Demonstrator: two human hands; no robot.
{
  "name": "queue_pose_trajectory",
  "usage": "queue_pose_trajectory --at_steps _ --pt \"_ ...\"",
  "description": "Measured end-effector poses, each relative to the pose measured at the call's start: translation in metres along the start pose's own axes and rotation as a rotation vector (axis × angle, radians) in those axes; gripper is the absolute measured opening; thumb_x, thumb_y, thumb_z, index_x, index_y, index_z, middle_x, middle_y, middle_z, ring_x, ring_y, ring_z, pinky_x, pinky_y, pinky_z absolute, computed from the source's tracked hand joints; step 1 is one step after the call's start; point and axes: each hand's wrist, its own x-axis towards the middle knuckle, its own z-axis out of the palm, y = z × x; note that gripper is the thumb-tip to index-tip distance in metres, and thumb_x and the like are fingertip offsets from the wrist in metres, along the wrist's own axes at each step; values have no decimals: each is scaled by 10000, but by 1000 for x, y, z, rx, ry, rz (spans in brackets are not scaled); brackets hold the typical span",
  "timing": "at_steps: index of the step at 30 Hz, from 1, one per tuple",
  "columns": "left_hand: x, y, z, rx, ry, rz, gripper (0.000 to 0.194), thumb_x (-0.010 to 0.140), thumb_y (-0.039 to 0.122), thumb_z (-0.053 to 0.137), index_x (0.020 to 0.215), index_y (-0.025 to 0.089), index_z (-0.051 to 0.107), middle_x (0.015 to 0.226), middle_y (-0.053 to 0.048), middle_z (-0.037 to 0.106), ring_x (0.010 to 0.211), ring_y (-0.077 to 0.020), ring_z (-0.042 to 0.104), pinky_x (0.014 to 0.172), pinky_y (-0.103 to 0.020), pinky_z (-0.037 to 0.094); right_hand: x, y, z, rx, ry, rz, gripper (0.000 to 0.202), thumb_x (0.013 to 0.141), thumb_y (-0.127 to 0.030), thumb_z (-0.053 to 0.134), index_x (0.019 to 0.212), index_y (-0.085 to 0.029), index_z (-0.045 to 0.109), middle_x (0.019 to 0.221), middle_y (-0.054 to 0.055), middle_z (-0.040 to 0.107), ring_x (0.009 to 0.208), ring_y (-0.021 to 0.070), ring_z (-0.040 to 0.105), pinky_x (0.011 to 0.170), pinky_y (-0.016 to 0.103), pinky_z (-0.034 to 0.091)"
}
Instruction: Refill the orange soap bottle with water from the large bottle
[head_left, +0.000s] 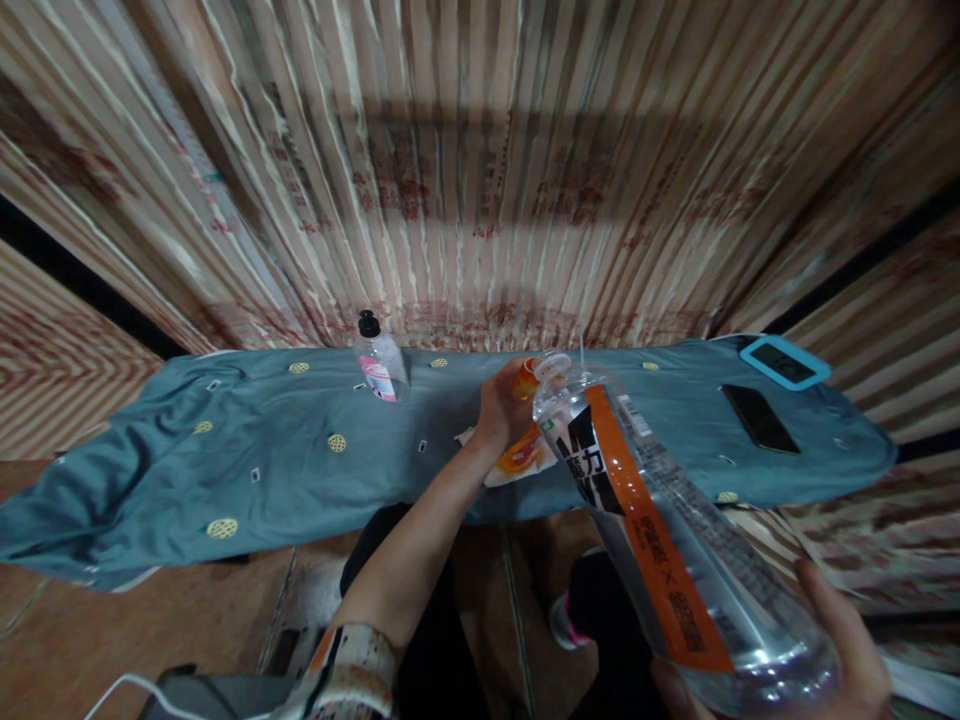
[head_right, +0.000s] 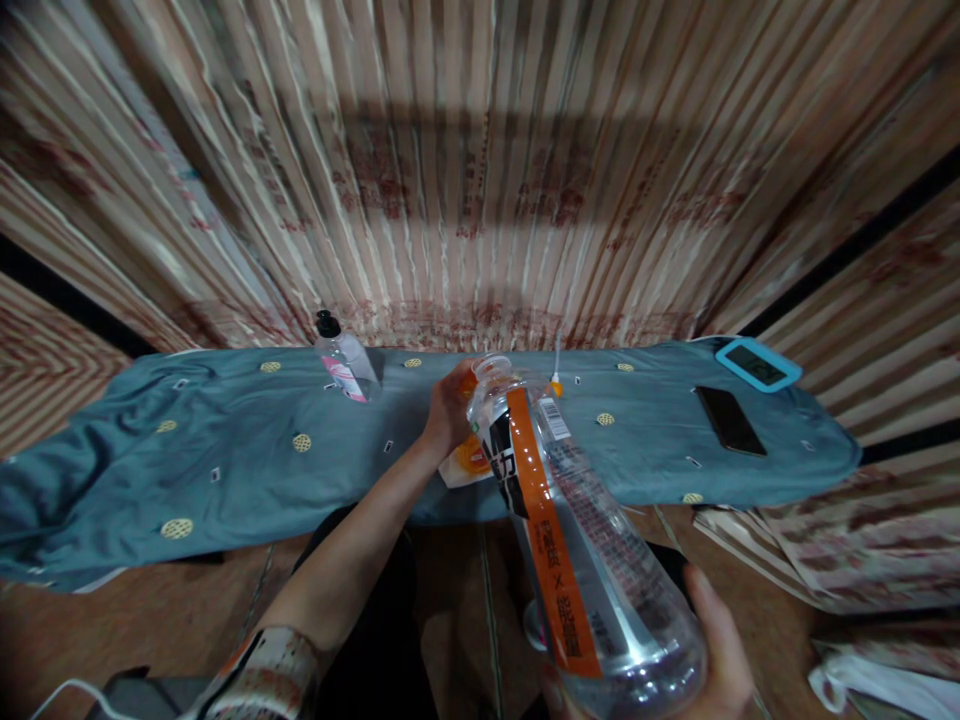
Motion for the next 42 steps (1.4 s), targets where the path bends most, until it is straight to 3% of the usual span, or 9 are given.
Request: queue_pose_trajectory --at_steps 3,7,10,15,20,26,33,38,42 --pt "0 -1 1 -33 0 0 263 831 404 791 962 184 730 958 -80 817 874 -241 771 841 -363 617 3 -2 1 10 -16 -17 1131 639 -522 909 1596 -180 413 1374 149 593 938 280 631 687 383 499" --pt "0 -3 1 -41 -15 9 264 826 406 792 960 187 728 965 -83 816 884 -242 769 851 -370 621 7 -10 2 -1 -26 -53 1094 680 -495 893 1602 -171 402 1205 119 619 901 265 607 629 357 493" --pt "0 -3 0 -22 -15 5 256 828 401 793 962 192 728 973 -76 818 906 -242 768 867 -367 617 8 -12 3 10 -23 -22 1086 695 -500 884 1607 -179 391 1258 130 611 898 255 612 638 353 502" --pt "1 -1 -1 12 -20 9 265 821 382 800 980 180 734 972 -75 821 899 -240 768 856 -354 609 6 -4 1 19 -9 -54 1112 645 -512 902 1592 -184 422 1112 103 647 878 267 618 625 354 494" --pt "1 -3 -1 23 -9 9 250 823 366 805 979 182 739 963 -71 821 901 -238 770 849 -339 604 7 -2 1 21 9 -39 1125 622 -485 921 1581 -152 436 1283 144 631 860 241 635 610 346 516" --pt "0 -5 0 5 -8 17 262 819 381 816 975 185 740 949 -63 818 873 -225 763 816 -322 604 11 -9 3 36 -7 -52 1103 651 -483 911 1588 -167 423 1157 111 667 913 262 644 619 343 534" --pt "0 -3 1 -12 -7 12 286 824 418 806 967 180 736 938 -74 817 846 -229 763 800 -331 605 9 -3 0 18 -10 -69 1167 588 -523 934 1587 -190 430 1183 121 679 937 296 661 658 373 537" --pt "0 1 -2 -5 -17 13 273 825 399 802 969 175 743 935 -77 818 852 -230 762 803 -329 599 8 -4 0 48 1 -45 1145 616 -500 929 1588 -166 424 1313 161 637 917 279 680 670 381 561" --pt "0 2 -1 -29 -14 -2 275 818 397 812 958 170 744 930 -78 818 862 -233 762 809 -332 602 10 -3 0 37 5 -63 1134 631 -480 925 1589 -148 418 1229 147 661 879 260 676 625 357 553"
